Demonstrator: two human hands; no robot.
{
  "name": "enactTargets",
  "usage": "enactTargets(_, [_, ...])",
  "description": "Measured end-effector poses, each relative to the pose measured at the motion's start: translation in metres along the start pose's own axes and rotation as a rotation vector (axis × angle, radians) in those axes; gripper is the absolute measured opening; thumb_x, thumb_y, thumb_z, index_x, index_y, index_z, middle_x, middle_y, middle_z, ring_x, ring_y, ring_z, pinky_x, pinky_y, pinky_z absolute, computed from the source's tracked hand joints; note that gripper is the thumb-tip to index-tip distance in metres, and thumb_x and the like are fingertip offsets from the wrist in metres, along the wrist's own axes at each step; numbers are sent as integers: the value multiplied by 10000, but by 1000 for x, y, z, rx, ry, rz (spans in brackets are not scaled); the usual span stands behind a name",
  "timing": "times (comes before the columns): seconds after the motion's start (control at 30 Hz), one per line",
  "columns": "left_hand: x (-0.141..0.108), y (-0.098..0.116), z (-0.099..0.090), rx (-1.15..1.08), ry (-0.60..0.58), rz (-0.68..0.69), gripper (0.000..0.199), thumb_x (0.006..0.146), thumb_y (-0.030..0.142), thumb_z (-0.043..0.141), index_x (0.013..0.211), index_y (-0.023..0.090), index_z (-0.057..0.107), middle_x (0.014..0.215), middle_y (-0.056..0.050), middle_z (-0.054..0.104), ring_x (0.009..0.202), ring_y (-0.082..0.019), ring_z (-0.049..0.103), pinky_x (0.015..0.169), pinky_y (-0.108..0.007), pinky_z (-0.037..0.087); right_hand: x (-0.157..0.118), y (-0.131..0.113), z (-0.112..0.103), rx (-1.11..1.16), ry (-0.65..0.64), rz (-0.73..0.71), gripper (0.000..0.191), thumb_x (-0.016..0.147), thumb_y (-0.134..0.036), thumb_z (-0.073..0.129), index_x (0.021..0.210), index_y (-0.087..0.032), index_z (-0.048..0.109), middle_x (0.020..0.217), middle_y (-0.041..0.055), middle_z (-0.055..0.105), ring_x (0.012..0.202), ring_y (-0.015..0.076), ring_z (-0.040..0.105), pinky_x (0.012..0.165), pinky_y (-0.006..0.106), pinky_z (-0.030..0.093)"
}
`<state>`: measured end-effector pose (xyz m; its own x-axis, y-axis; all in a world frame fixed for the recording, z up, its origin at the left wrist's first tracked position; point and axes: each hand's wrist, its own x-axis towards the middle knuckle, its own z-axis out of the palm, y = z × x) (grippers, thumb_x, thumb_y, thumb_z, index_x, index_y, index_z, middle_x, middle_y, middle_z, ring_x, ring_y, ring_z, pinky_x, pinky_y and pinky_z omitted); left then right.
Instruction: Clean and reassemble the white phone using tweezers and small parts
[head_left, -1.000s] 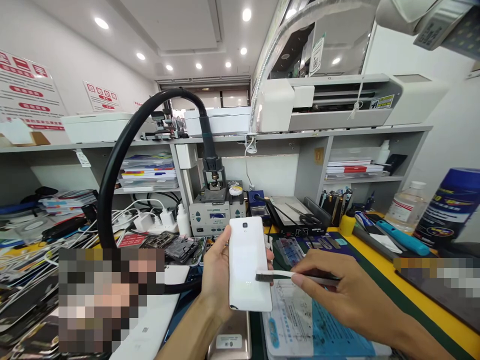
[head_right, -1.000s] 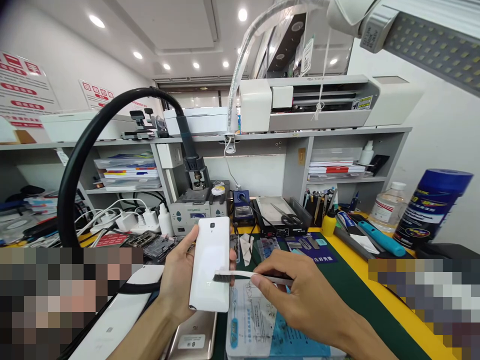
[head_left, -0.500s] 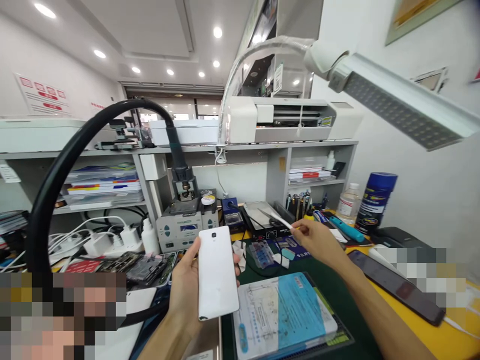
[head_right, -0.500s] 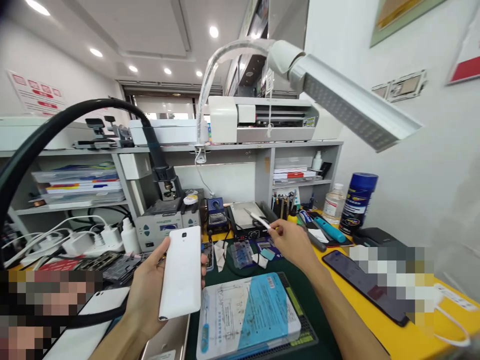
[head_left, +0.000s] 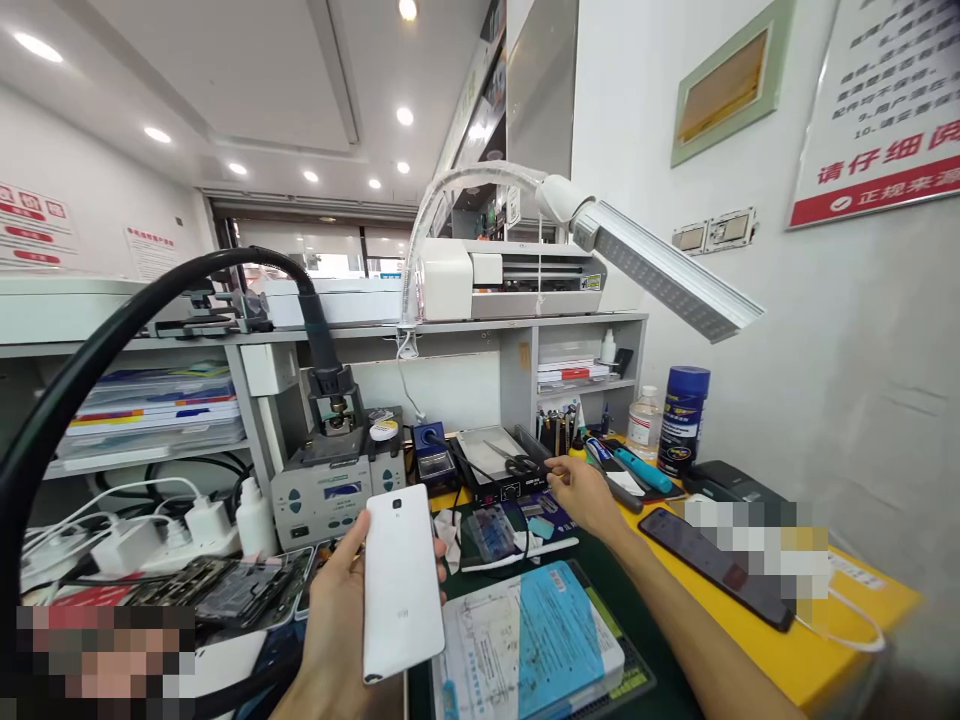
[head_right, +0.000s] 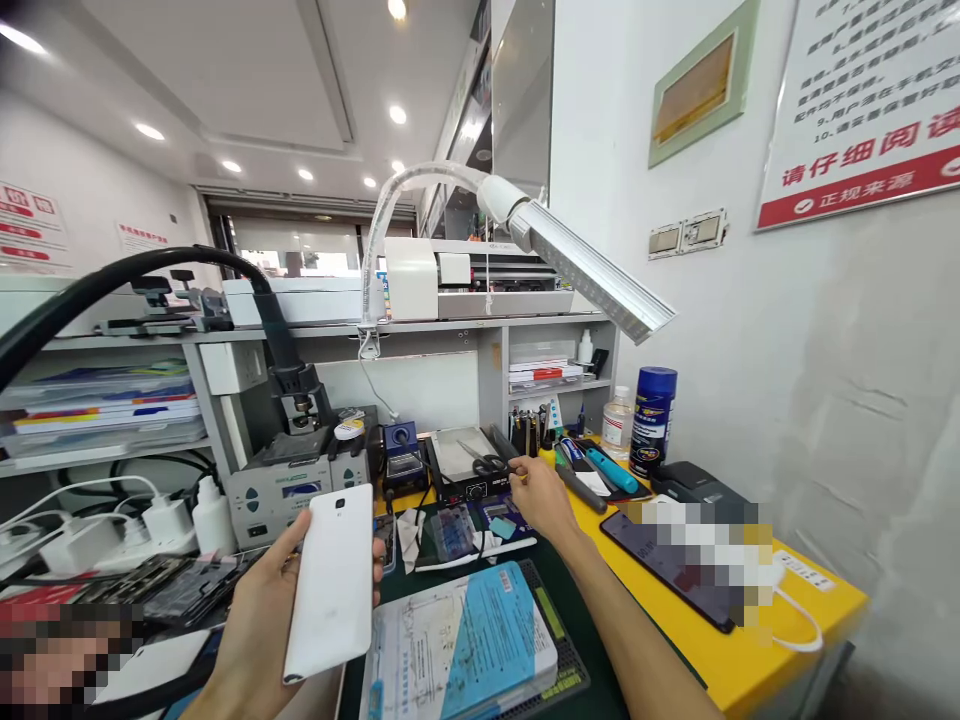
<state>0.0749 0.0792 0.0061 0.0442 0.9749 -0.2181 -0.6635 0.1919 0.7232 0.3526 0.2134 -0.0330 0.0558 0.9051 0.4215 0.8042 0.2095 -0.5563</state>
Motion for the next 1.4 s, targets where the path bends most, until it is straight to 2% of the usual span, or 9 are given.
enactTargets(0.13, [-1, 0, 1, -11, 6, 17, 499, 864, 441, 550, 1196, 76, 620, 837, -174, 729, 623, -270, 684, 568, -391, 559, 7, 13, -6, -14, 127, 118, 265, 962, -333, 571, 1158, -158, 603, 1130, 74, 639, 964, 204, 641, 847, 412, 535])
enactTargets(0.2, [0, 1, -1, -2, 17, 30, 501, 865, 433, 552, 1216, 81, 608, 848, -175, 734, 671, -304, 705, 596, -424, 571, 8, 17, -10, -14, 136, 151, 271, 965, -337, 567, 1165, -158, 601, 1133, 73, 639, 963, 206, 643, 839, 408, 539])
enactTargets(0.4, [4, 4, -6, 16, 16, 65, 522, 871, 433, 542, 1241, 67, 588, 905, -204, 736, 758, -347, 717, 631, -464, 579, 4, 25, -10, -28, -63, 159, 226, 948, -328, 598, 1072, -144, 638, 1051, 54, 665, 879, 182, 660, 777, 366, 557])
enactTargets(0.63, [2, 6, -7, -1, 24, 70, 534, 844, 419, 589, 1255, 79, 583, 912, -200, 738, 779, -361, 718, 636, -478, 584, 1, 17, 0, -3, -129, 93, 235, 951, -332, 593, 1076, -139, 636, 1058, 55, 664, 902, 190, 658, 795, 379, 552])
enactTargets(0.93, [10, 10, -16, 8, 4, 123, 543, 861, 423, 550, 1262, 58, 580, 926, -206, 738, 702, -325, 709, 671, -491, 577, -3, 9, 7, 17, -197, 63, 240, 948, -343, 593, 1058, -136, 643, 1055, 52, 663, 912, 200, 653, 801, 382, 546])
enactTargets(1.03, [10, 13, -17, 2, 9, 131, 554, 861, 425, 548, 1257, 38, 580, 938, -224, 733, 707, -325, 707, 681, -491, 575, -5, 9, 1, 9, -301, 33, 231, 941, -334, 602, 1050, -135, 649, 1068, 53, 664, 924, 203, 651, 798, 377, 546])
enactTargets(1.27, [13, 20, -24, -13, 18, 175, 550, 881, 440, 513, 1277, 63, 581, 973, -232, 730, 710, -311, 707, 659, -467, 571, -16, 10, -11, -75, -727, -22, 187, 937, -301, 618, 1007, -130, 649, 972, 35, 674, 809, 161, 662, 715, 327, 564])
enactTargets(1.4, [16, 18, -27, 1, 12, 161, 564, 867, 450, 544, 1294, 83, 578, 1010, -239, 726, 744, -329, 715, 689, -489, 572, -18, 13, -11, -124, -828, -28, 179, 937, -294, 619, 1007, -132, 650, 977, 36, 674, 813, 160, 661, 721, 328, 563])
